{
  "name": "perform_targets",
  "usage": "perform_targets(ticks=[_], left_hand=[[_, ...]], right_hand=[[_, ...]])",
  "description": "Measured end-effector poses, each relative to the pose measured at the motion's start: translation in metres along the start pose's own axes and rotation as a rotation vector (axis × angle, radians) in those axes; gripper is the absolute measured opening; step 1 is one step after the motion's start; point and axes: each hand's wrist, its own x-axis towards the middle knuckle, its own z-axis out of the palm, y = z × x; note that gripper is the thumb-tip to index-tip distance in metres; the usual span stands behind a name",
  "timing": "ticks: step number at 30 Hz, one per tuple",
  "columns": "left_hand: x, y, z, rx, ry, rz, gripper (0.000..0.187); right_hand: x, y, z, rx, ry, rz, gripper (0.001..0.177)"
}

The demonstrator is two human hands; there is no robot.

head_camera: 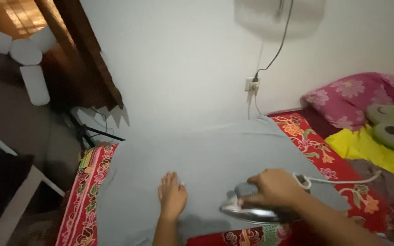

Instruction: Iron and fold a grey t-shirt on a bed or floor surface.

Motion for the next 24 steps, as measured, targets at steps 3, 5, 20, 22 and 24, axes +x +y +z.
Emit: perform_targets(ticks=[3,5,20,22,24], left_hand=[[-0.013,0.003,-0.032,0.004,-0.028,-0.1,0.065],[-0.017,0.003,-0.058,0.044,-0.058,-0.155,0.068],[-0.019,-0.073,-0.125,0.144,-0.088,-0.457,0.079],[-0.019,-0.079,-0.128,0.124,-0.047,-0.473,0.079],[-0.016,-0.081,-0.136,0.079,0.057,-0.494,0.077]], right_hand=[[0.057,0.014,0.0,0.047,0.035,0.131,0.073],[0.077,-0.001,-0.011,0.057,0.023,0.149,0.071],[0.22,-0.145,-0.022,0.005,0.082,-0.025,0.07],[0.226,-0.161,-0.02,-0.021,0.051,-0.053,0.072],[0.232,-0.181,-0.015,-0.097,0.0,-0.193,0.076]])
